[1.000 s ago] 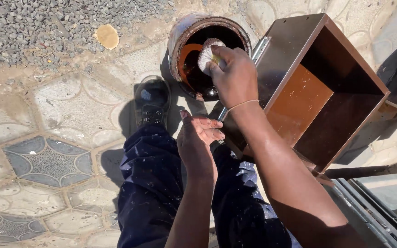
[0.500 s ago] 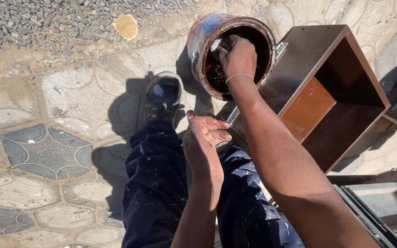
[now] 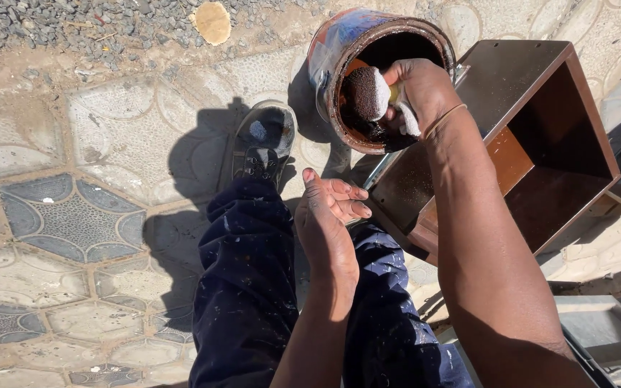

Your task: Applying wood stain to the interior and exterior surfaces of a wooden drawer using a sponge.

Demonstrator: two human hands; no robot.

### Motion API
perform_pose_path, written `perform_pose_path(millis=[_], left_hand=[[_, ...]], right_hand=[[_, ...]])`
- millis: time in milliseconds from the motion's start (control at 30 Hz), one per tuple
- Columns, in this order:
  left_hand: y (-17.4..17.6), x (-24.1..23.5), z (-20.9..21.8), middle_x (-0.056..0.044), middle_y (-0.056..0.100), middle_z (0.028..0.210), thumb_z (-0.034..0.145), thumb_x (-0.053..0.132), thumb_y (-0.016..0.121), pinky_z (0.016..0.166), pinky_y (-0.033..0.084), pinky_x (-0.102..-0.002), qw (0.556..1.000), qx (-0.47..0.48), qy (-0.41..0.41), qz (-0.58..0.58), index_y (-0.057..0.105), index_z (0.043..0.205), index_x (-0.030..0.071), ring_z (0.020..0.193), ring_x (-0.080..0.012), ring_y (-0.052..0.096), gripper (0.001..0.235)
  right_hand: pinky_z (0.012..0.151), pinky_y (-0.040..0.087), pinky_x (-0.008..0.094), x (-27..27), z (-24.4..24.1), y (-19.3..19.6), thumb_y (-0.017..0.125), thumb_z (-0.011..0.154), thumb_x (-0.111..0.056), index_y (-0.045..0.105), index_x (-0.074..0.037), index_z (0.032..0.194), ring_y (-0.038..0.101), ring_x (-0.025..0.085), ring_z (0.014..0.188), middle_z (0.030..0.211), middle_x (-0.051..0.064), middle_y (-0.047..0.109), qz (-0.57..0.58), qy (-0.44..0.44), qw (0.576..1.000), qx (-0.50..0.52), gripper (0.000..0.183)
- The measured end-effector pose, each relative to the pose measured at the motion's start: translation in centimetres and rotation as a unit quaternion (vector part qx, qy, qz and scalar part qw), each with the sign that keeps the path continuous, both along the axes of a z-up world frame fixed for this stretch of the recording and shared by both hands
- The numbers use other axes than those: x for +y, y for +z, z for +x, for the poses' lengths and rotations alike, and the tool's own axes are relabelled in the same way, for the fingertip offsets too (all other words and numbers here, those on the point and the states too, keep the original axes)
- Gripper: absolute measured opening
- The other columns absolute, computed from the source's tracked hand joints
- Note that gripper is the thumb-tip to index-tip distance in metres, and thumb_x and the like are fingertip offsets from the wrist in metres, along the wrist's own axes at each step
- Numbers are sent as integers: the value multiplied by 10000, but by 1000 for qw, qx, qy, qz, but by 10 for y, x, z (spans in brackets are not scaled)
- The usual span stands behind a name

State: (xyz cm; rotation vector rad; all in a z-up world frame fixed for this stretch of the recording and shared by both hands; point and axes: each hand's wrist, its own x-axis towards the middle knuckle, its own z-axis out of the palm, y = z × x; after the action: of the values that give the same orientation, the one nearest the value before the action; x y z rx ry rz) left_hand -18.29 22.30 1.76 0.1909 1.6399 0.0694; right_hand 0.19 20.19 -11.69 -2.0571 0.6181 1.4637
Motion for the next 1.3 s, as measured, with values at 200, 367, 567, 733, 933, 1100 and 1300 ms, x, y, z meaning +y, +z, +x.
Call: perform_pose_path(millis=[200, 367, 567, 733, 933, 1100, 1300], left_hand=[[-5, -6, -2, -177, 717, 740, 946, 621, 344, 801, 606, -495, 999, -9, 32, 25, 610, 754, 67, 536, -236, 630, 644], [-8, -12, -2, -168, 706, 709, 960, 600, 365, 822, 584, -480, 998, 3, 48, 39, 612, 733, 63, 532, -240, 604, 633], [-7, -16, 5, -174, 705, 718, 989, 556, 360, 804, 567, -445, 999, 7, 35, 36, 631, 732, 47, 557, -247, 609, 631], [-5, -15, 9, -192, 703, 718, 1000, 526, 369, 742, 567, -418, 999, 7, 31, 31, 624, 742, 30, 571, -258, 617, 615], [-6, -15, 8, -172, 702, 701, 1004, 531, 371, 846, 585, -448, 999, 14, 31, 18, 627, 722, 35, 542, -233, 602, 626], [-7, -15, 5, -174, 708, 697, 983, 568, 361, 813, 587, -443, 999, 7, 28, 33, 631, 720, 43, 535, -239, 619, 646], [-9, -14, 2, -171, 702, 703, 949, 610, 369, 801, 588, -472, 999, 6, 36, 33, 619, 729, 62, 532, -245, 617, 641]], right_hand=[[339, 292, 308, -5, -3, -4, 613, 803, -134, 668, 6, 724, 496, 245, 384, 572, 205, 606, -14, 120, 988, 94, 170], [351, 392, 282, -10, 18, -29, 515, 601, 9, 678, -11, 633, 493, 202, 342, 443, 124, 507, 59, 281, 952, 102, 168], [620, 472, 308, 7, 3, 3, 582, 794, -153, 751, -120, 868, 626, 186, 661, 743, 77, 685, -26, 350, 934, -66, 188], [787, 561, 479, -12, -29, -26, 715, 849, -233, 762, -116, 1192, 714, 379, 948, 1041, 117, 784, -44, 440, 850, -287, 365], [770, 562, 525, -21, -28, -65, 794, 852, -198, 722, -108, 1214, 681, 395, 939, 1049, 168, 719, -69, 508, 799, -314, 380], [684, 562, 524, -21, -28, -61, 767, 889, -213, 754, -134, 1079, 683, 387, 820, 920, 154, 722, -42, 497, 807, -316, 207], [371, 348, 310, 9, -11, 1, 516, 814, -118, 648, -67, 725, 471, 193, 385, 569, 86, 520, -29, 129, 989, -62, 167]])
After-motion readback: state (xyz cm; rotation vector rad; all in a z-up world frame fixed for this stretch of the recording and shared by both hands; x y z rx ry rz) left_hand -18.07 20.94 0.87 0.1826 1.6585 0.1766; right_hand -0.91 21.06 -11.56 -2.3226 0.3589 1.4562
